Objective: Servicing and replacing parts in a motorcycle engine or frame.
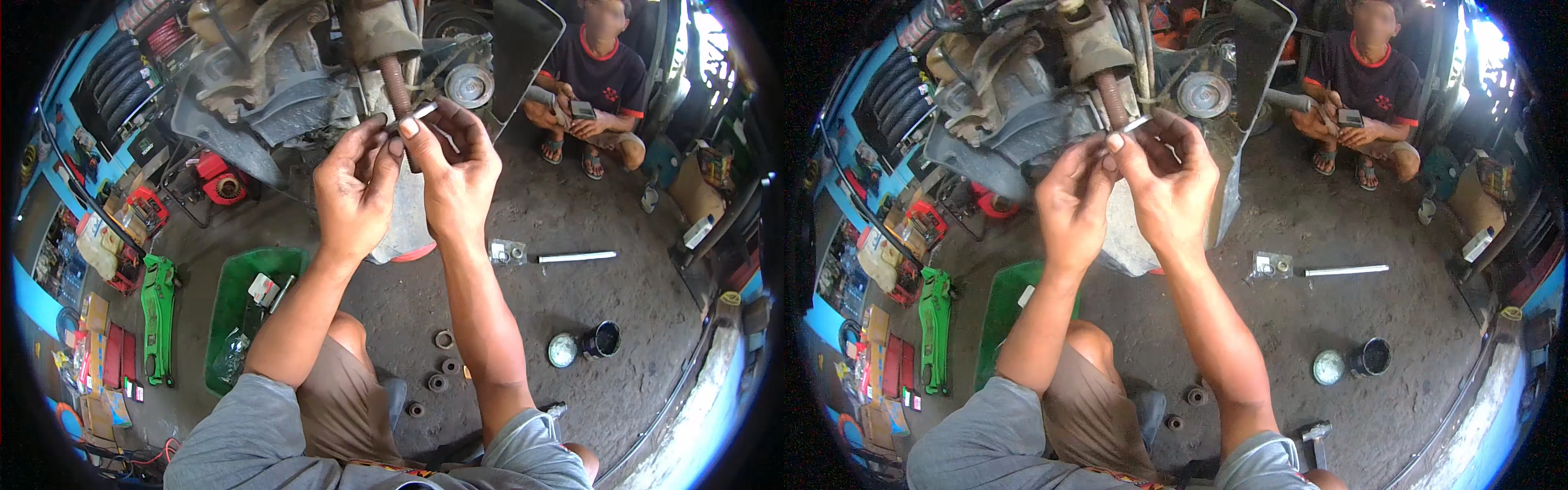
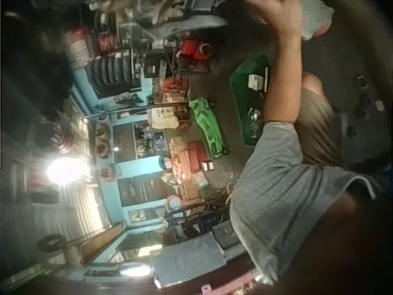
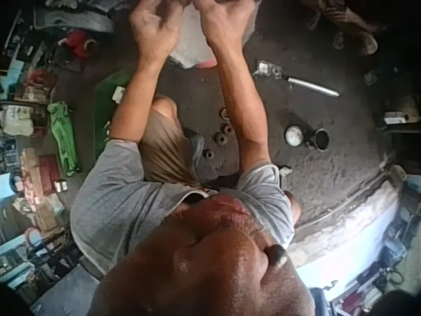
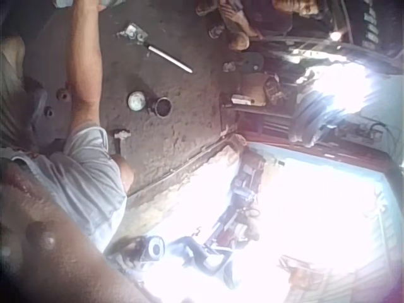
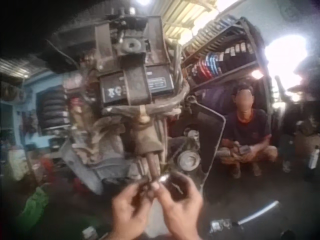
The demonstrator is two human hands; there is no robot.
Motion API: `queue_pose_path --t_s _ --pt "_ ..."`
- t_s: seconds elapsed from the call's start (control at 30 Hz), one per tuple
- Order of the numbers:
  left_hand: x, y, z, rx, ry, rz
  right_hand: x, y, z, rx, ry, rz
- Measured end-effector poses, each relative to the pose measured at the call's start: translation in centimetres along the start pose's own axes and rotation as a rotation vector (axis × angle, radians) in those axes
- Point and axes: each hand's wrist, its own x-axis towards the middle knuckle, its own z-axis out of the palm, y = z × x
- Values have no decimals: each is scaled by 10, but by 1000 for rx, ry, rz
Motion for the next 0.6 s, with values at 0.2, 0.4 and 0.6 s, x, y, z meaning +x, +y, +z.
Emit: queue_pose_path --t_s 0.2,0.4,0.6 --pt "23 1 8 -69 160 98 17 -4 17 -9 -27 -16" --pt "36 12 13 -201 197 2 28 -5 19 -69 26 -53" --pt "37 13 24 -298 239 -60 36 -11 8 -142 -27 -69"
